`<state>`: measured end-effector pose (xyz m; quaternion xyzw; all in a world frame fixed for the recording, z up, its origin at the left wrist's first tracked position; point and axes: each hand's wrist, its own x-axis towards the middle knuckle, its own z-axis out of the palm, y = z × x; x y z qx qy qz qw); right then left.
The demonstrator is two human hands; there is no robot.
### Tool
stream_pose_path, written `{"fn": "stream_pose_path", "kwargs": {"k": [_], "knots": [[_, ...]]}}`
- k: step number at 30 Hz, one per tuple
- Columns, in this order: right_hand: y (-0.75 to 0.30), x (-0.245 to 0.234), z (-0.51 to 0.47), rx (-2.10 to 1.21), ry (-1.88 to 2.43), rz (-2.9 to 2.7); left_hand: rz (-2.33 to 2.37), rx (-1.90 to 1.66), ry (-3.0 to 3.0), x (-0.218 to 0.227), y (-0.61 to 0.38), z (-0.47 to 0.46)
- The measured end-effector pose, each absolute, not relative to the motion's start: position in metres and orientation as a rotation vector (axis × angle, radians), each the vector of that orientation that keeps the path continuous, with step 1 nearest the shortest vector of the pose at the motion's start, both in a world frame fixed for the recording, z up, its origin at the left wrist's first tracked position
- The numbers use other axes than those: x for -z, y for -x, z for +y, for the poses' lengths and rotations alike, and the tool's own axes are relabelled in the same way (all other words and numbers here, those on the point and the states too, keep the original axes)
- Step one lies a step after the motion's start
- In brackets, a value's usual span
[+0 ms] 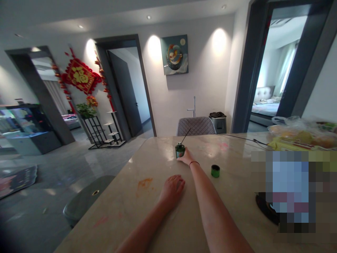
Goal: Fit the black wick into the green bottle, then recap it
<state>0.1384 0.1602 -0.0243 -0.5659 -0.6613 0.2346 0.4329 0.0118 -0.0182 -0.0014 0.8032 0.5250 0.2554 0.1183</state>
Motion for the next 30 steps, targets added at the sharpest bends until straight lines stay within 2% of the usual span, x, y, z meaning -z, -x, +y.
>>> {"fn": "stream_pose_path", "kwargs": {"k": [11,21,30], "knots": [[-0.145,0.039,0.126,-0.5,1.543,-1.712,1.515,-0.739,-2.376,0.006,-0.01,-0.015],[-0.181,0.009,0.067,-0.509,1.579,-1.987,1.522,-0.768,-2.373,0.003,-0.012,-0.015],[-0.202,0.006,0.017,0.001,1.693,-2.322,1.912,-0.706,-2.155,-0.012,0.011,-0.008]]}}
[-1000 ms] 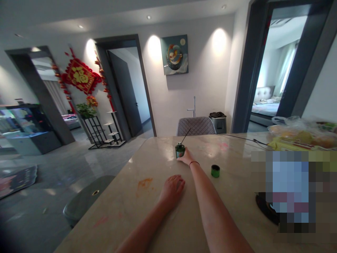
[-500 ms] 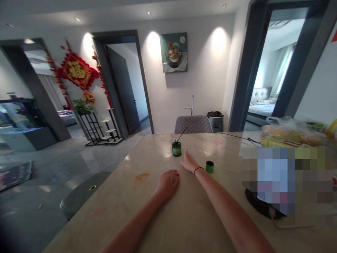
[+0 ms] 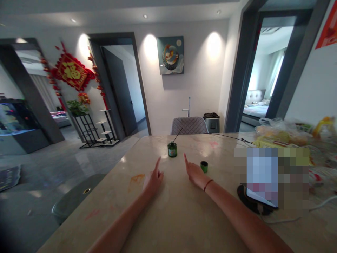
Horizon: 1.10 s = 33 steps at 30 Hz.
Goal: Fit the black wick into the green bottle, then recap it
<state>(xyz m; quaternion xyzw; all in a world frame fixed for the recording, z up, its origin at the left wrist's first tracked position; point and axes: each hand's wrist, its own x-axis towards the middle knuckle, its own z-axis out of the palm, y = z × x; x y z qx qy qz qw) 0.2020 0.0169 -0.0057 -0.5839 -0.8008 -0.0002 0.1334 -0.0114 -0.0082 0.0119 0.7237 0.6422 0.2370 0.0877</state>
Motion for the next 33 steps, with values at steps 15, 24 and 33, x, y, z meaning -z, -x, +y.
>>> {"fn": "stream_pose_path", "kwargs": {"k": [15,24,33], "knots": [[-0.202,-0.022,0.025,-0.14,1.703,-2.264,1.923,-0.334,-2.383,-0.015,0.017,-0.009],[-0.159,-0.053,0.136,-0.414,1.62,-1.743,1.923,-0.304,-2.399,-0.015,0.018,-0.011],[-0.144,-0.044,0.171,-0.442,1.542,-1.661,1.911,-0.247,-2.393,-0.017,0.018,-0.013]]}}
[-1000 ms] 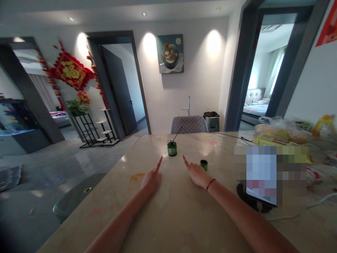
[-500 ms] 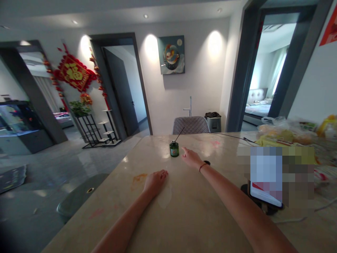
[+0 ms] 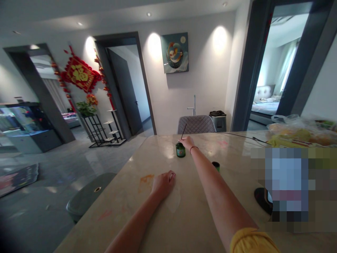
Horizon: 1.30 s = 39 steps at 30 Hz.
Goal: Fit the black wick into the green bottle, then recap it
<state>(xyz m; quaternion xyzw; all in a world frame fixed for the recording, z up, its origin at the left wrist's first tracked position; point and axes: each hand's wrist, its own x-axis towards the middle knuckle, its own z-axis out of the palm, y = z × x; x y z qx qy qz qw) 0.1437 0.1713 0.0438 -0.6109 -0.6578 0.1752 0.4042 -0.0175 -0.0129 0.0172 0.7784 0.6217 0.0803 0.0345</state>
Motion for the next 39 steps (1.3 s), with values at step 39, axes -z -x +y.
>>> {"fn": "stream_pose_path", "kwargs": {"k": [39], "knots": [[-0.203,-0.03,0.109,-0.734,2.0,-1.91,1.9,-0.295,-2.404,-0.011,0.017,-0.01]]}}
